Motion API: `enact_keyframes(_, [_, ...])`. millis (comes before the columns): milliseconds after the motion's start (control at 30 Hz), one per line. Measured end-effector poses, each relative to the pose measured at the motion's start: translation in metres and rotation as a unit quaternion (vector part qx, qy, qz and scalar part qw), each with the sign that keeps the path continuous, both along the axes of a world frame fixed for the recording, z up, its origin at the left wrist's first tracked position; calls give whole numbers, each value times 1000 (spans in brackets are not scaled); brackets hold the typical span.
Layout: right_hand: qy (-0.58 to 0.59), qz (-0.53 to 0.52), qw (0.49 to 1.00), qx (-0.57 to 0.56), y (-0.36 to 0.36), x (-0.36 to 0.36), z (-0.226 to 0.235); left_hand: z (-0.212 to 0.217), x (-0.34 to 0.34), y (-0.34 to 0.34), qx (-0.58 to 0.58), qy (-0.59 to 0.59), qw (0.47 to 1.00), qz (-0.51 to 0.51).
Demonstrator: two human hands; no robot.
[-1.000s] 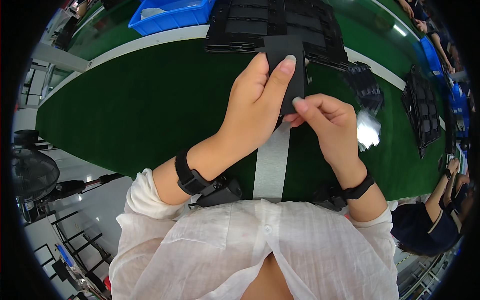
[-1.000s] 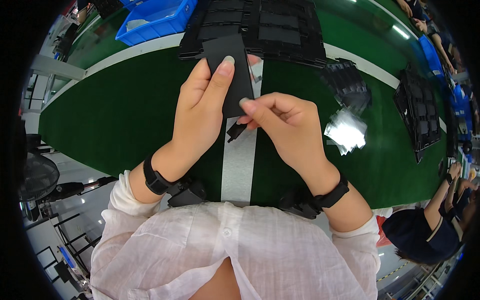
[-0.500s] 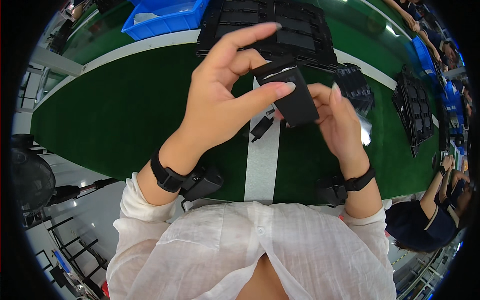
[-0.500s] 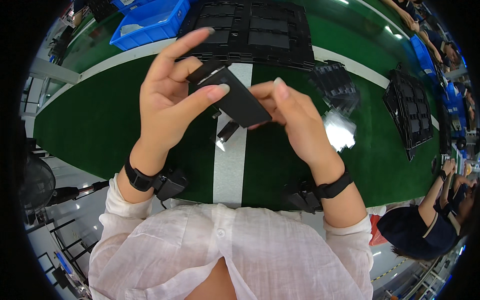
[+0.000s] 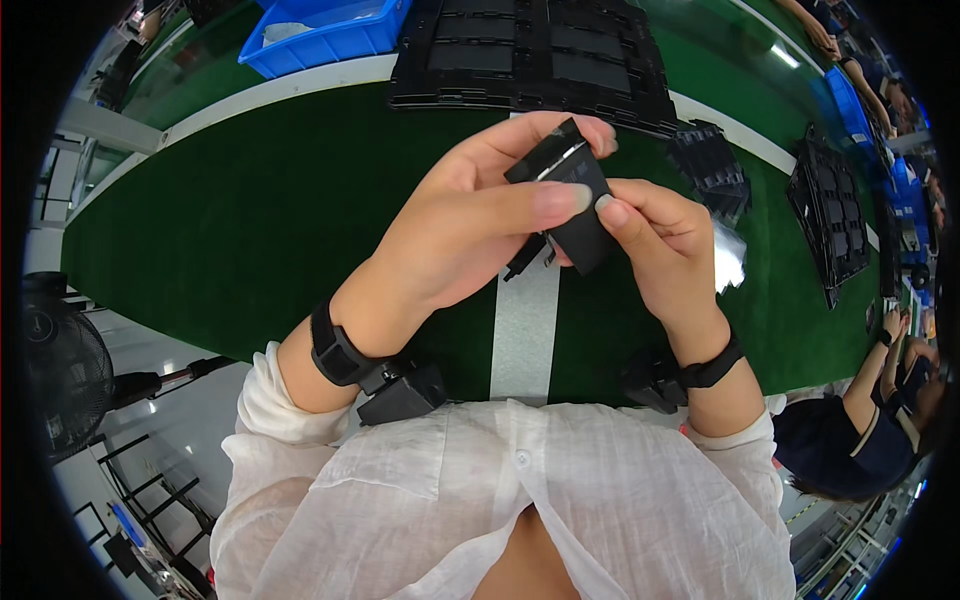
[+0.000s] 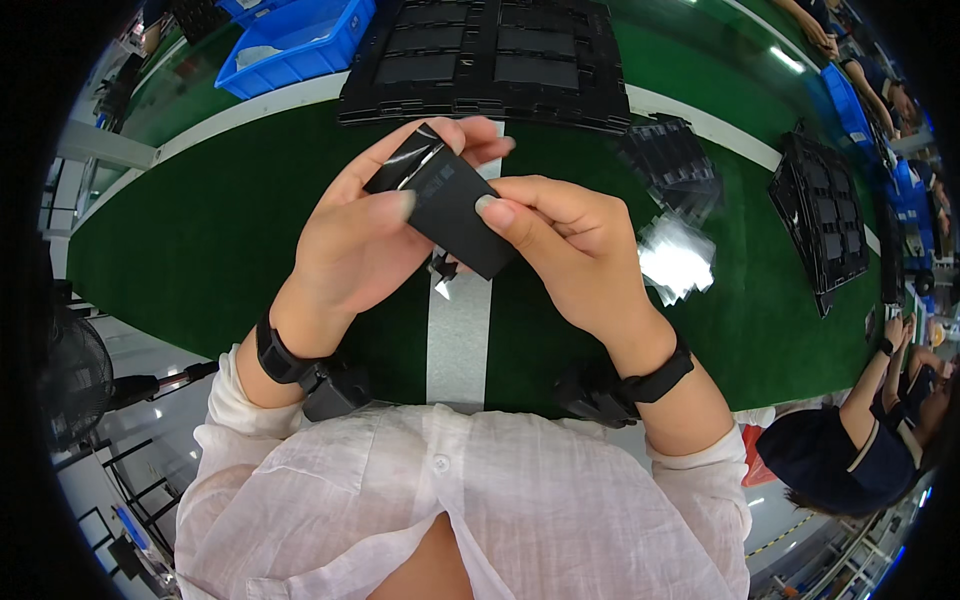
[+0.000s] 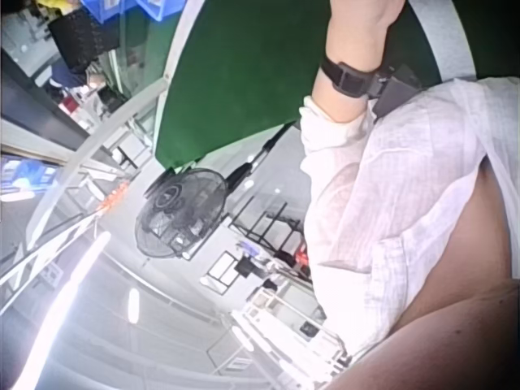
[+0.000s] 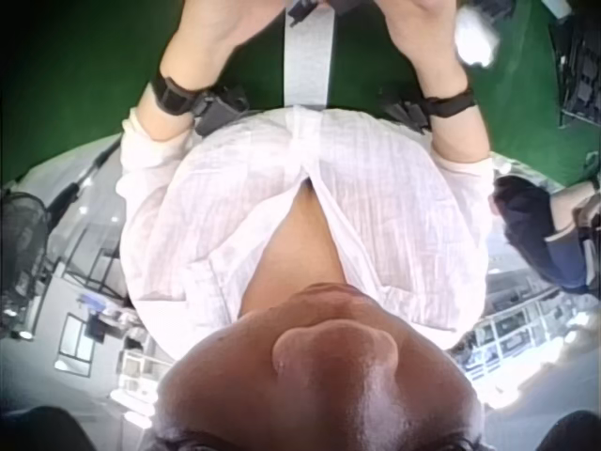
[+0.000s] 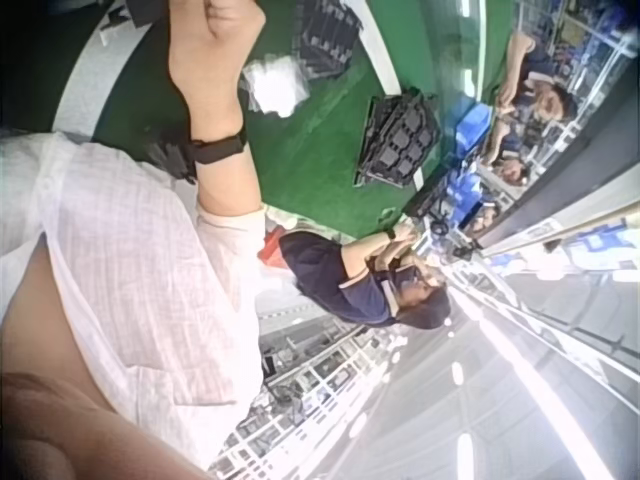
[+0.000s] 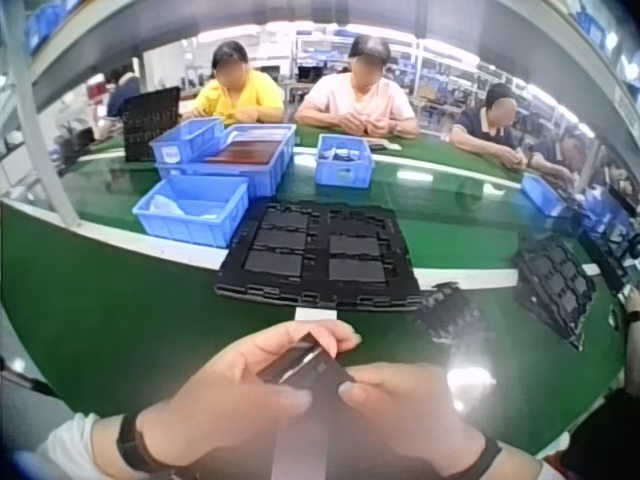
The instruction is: Manually assemble small plastic components and apply adhesive strips in a manufacturing setting.
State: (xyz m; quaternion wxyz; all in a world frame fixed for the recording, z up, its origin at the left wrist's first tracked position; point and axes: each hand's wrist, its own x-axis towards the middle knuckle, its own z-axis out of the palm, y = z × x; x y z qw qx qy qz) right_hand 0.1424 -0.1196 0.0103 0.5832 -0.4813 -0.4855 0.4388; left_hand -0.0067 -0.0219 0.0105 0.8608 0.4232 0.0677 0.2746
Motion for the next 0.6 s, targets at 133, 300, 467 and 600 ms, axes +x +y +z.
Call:
enact_keyframes(133, [75, 42, 996, 10, -1, 1, -4, -9, 5, -1, -69, -147, 982, -99])
enact_keyframes(300, [82, 18, 996, -1, 2, -9, 0, 0, 7, -26, 263, 36, 964, 12])
enact_keyframes(467, [-176, -91, 978, 68, 4, 7, -5, -8, 11, -11, 322, 107, 934, 113])
enact_keyframes(600, [-177, -138, 967, 119, 4, 15, 1, -6, 11, -13, 384, 183, 900, 93])
